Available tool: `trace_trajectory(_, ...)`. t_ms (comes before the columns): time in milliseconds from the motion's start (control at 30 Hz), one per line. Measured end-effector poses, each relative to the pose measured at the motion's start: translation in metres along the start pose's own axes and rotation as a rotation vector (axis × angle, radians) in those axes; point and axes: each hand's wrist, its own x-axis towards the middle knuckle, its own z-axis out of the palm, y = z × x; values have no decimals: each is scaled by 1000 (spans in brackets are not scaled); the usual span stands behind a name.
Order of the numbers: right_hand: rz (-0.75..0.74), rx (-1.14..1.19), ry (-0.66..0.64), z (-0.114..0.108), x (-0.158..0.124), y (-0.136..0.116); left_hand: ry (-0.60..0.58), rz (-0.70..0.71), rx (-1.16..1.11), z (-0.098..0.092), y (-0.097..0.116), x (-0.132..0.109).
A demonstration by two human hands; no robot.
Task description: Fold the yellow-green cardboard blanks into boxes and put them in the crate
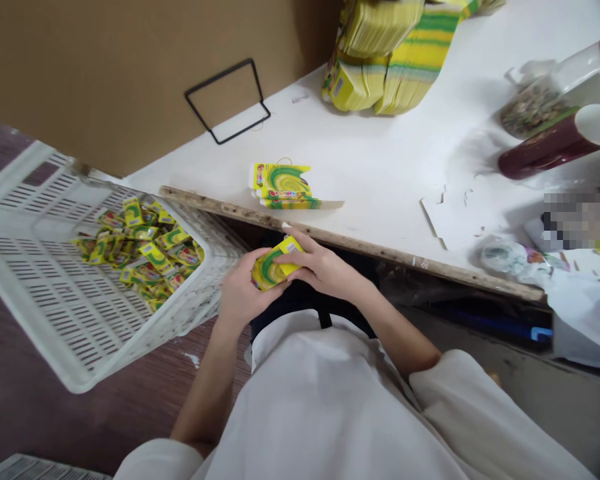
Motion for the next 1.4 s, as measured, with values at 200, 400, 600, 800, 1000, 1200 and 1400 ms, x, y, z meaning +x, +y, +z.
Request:
trace_trajectory(200, -42, 44, 30, -4, 3, -5, 1, 110, -10, -9, 7, 10)
trace_trajectory(400, -72, 129, 187, 10, 11, -4, 264, -6, -390, 11, -7, 2)
trace_trajectory(600, 248, -310, 567, -24, 52, 18, 718, -258, -1258, 16, -15, 9)
trace_trajectory(800, 394, -608, 492, -28, 76, 50, 407, -429, -1225, 34, -19, -1)
trace_trajectory(1000, 293, -406, 559, -32, 65, 42, 176, -339, -1158, 48, -20, -2)
trace_trajectory(1200, 133, 16, 148, -1, 34, -8, 294, -129, -1094, 41, 1, 19)
trace_trajectory(1400, 77, 301, 279, 30, 16, -24, 431, -123, -844, 40, 26, 24)
